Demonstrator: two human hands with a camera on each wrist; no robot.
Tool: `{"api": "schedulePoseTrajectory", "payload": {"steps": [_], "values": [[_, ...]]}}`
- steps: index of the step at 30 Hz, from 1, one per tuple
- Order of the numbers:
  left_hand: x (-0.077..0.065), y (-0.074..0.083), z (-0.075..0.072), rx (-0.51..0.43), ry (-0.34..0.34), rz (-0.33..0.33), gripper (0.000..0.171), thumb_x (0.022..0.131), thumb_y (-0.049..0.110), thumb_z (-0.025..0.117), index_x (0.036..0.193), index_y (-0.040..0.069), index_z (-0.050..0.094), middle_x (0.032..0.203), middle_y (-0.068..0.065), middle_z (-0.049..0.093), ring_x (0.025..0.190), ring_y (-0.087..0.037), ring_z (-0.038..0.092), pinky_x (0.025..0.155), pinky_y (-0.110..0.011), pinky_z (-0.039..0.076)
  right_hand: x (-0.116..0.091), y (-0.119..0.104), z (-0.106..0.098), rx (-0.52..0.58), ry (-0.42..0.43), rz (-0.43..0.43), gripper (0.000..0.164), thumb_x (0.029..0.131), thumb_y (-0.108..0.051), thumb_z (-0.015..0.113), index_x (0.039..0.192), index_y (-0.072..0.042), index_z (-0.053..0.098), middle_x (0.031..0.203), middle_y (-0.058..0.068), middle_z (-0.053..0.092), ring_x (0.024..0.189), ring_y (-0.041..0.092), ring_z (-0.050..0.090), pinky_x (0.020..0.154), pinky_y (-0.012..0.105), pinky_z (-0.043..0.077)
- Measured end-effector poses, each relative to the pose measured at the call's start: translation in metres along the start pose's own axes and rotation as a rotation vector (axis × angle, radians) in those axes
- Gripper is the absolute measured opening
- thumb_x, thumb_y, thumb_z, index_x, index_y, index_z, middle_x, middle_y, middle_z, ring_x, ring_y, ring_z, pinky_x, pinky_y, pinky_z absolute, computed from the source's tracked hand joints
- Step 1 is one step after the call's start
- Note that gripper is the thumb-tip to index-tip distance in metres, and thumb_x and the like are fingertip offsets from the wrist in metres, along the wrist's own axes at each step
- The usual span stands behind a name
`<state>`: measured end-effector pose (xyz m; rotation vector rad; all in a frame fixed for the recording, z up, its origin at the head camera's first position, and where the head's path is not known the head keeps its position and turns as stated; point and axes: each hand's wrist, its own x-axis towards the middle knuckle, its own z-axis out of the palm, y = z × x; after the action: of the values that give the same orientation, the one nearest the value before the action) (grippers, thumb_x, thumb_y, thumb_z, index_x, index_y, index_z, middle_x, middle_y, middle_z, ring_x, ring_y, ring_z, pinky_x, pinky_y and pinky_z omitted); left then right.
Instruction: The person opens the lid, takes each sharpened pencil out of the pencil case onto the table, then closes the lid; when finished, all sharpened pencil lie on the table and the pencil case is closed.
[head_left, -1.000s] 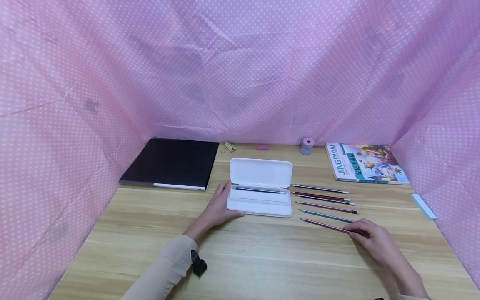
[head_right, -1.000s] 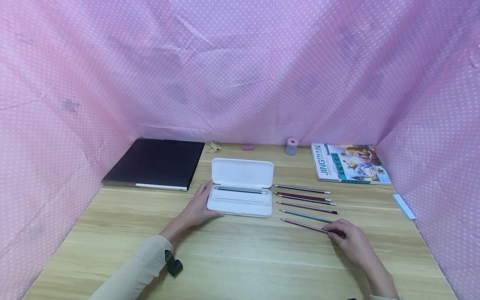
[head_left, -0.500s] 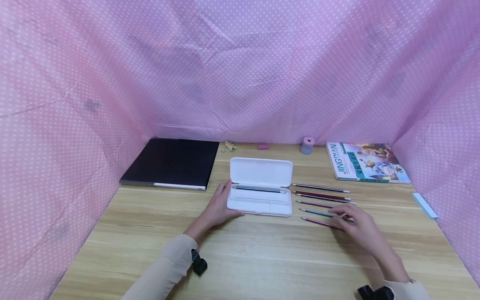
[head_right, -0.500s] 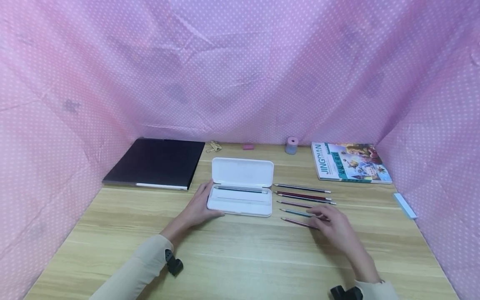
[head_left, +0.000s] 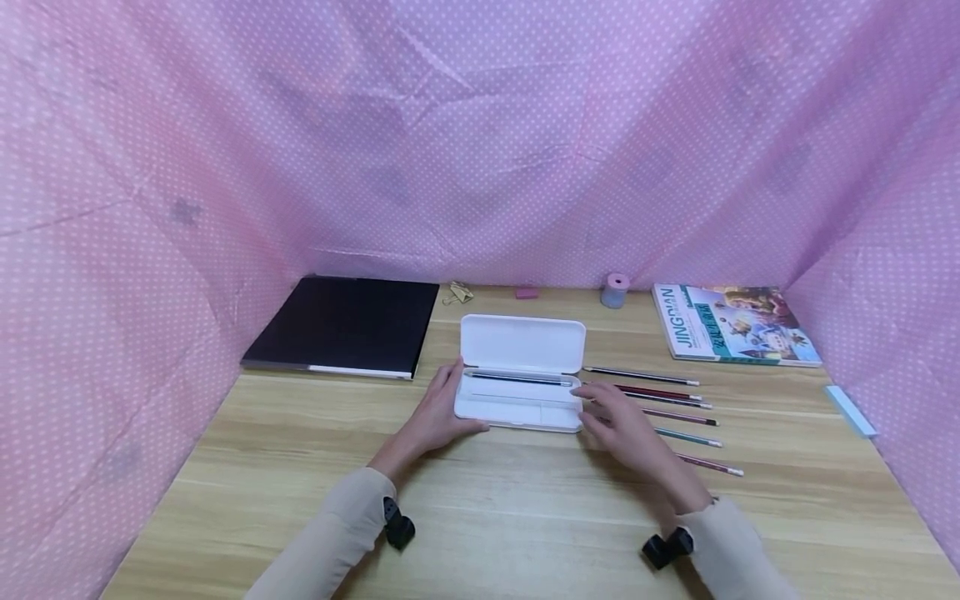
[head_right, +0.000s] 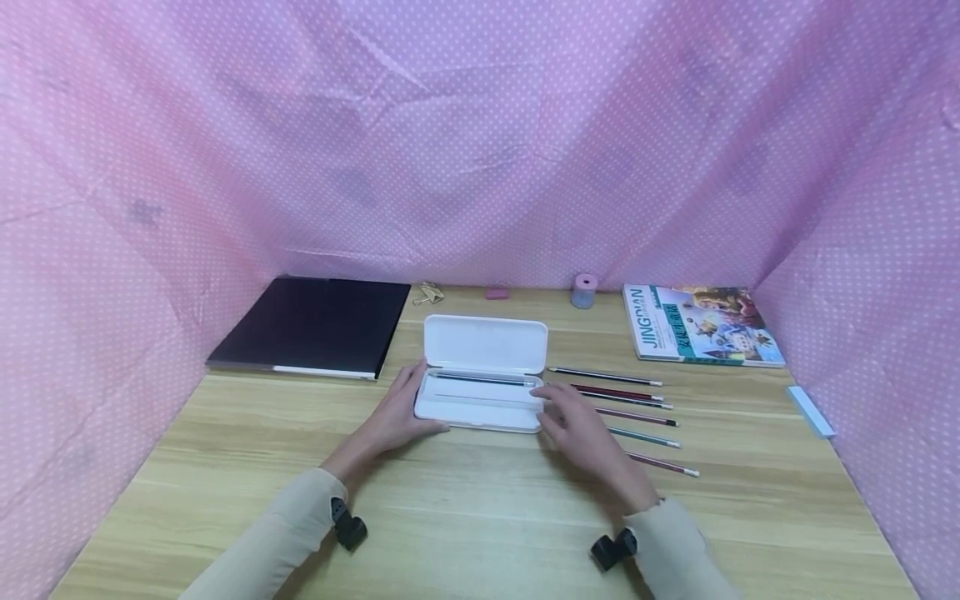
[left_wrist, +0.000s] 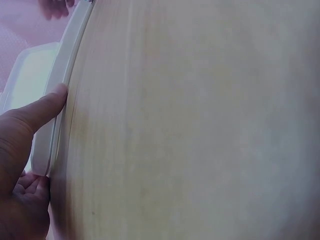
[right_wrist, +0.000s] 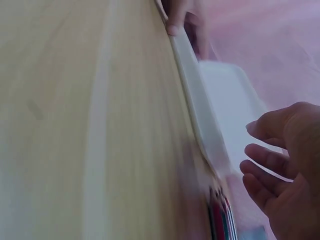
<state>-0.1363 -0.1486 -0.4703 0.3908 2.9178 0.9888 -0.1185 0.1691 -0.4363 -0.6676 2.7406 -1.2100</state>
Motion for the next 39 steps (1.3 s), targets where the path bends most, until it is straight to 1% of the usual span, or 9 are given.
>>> {"api": "schedulePoseTrajectory", "payload": {"steps": [4, 7, 11, 17, 23, 26, 29, 33, 39], "values": [[0.001, 0.000, -0.001, -0.003, 0.002, 0.004, 0.119, 0.063, 0.050, 0.080, 0.149, 0.011, 0.007, 0.138, -0.010, 0.030, 0.125, -0.019, 0.031, 0.104, -0.034, 0.030, 0.017, -0.006, 0.011, -0.007, -0.021, -0.001, 0.030, 0.093, -0.022, 0.055, 0.123, -0.021, 0.056, 0.129, 0.000, 0.050, 0.120, 0.020, 0.045, 0.097, 0.046, 0.039], [0.001, 0.000, -0.001, -0.005, 0.005, 0.007, 0.118, 0.063, 0.049, 0.080, 0.149, 0.009, 0.009, 0.138, -0.011, 0.031, 0.126, -0.020, 0.031, 0.104, -0.035, 0.030, 0.030, -0.008, 0.018, -0.021, -0.038, -0.010, 0.028, 0.094, -0.023, 0.053, 0.122, -0.021, 0.056, 0.124, -0.005, 0.052, 0.118, 0.014, 0.046, 0.099, 0.043, 0.038], [0.001, 0.001, -0.002, -0.004, 0.000, 0.005, 0.118, 0.063, 0.048, 0.080, 0.149, 0.009, 0.008, 0.139, -0.011, 0.030, 0.126, -0.020, 0.031, 0.104, -0.035, 0.030, 0.044, -0.009, 0.025, -0.061, -0.067, -0.017, 0.027, 0.095, -0.022, 0.051, 0.121, -0.020, 0.057, 0.121, -0.006, 0.054, 0.115, 0.011, 0.048, 0.097, 0.037, 0.040], [0.001, 0.002, -0.002, 0.001, -0.008, -0.004, 0.118, 0.064, 0.049, 0.079, 0.149, 0.011, 0.007, 0.139, -0.010, 0.030, 0.126, -0.020, 0.031, 0.105, -0.033, 0.030, 0.053, -0.014, 0.030, -0.140, -0.091, -0.009, 0.028, 0.097, -0.019, 0.046, 0.122, -0.016, 0.057, 0.121, -0.002, 0.056, 0.116, 0.014, 0.048, 0.098, 0.038, 0.039], [0.001, 0.002, -0.002, -0.011, 0.000, 0.006, 0.118, 0.063, 0.047, 0.081, 0.149, 0.010, 0.009, 0.138, -0.010, 0.031, 0.125, -0.020, 0.032, 0.104, -0.034, 0.030, 0.058, -0.017, 0.029, -0.213, -0.089, -0.021, 0.028, 0.094, -0.013, 0.051, 0.120, -0.010, 0.059, 0.114, 0.002, 0.060, 0.111, 0.017, 0.052, 0.095, 0.039, 0.041], [0.001, 0.002, -0.002, -0.012, -0.003, 0.006, 0.118, 0.063, 0.047, 0.081, 0.149, 0.011, 0.009, 0.138, -0.010, 0.031, 0.124, -0.019, 0.032, 0.104, -0.034, 0.030, 0.060, -0.018, 0.028, -0.201, -0.109, -0.023, 0.026, 0.092, -0.010, 0.055, 0.117, -0.009, 0.062, 0.109, 0.003, 0.062, 0.105, 0.016, 0.055, 0.092, 0.038, 0.044], [0.001, 0.002, -0.002, -0.008, -0.001, 0.009, 0.118, 0.063, 0.047, 0.081, 0.149, 0.010, 0.009, 0.138, -0.010, 0.031, 0.125, -0.019, 0.032, 0.104, -0.033, 0.030, 0.062, -0.018, 0.027, -0.155, -0.156, -0.011, 0.024, 0.090, -0.010, 0.057, 0.114, -0.009, 0.063, 0.100, 0.000, 0.063, 0.093, 0.013, 0.056, 0.084, 0.033, 0.047], [0.000, 0.001, -0.001, -0.003, -0.001, 0.004, 0.118, 0.064, 0.047, 0.080, 0.149, 0.010, 0.008, 0.139, -0.010, 0.030, 0.125, -0.019, 0.031, 0.104, -0.033, 0.029, 0.066, -0.017, 0.024, -0.098, -0.230, 0.013, 0.023, 0.090, -0.012, 0.059, 0.112, -0.009, 0.064, 0.092, -0.004, 0.061, 0.083, 0.011, 0.054, 0.077, 0.029, 0.046], [-0.001, 0.002, -0.001, -0.013, 0.004, 0.013, 0.118, 0.063, 0.048, 0.080, 0.149, 0.009, 0.009, 0.139, -0.011, 0.030, 0.126, -0.021, 0.031, 0.104, -0.037, 0.030, 0.070, -0.016, 0.018, -0.072, -0.287, 0.021, 0.019, 0.090, -0.012, 0.058, 0.107, -0.010, 0.067, 0.095, -0.003, 0.062, 0.086, 0.011, 0.054, 0.078, 0.033, 0.046]]}}
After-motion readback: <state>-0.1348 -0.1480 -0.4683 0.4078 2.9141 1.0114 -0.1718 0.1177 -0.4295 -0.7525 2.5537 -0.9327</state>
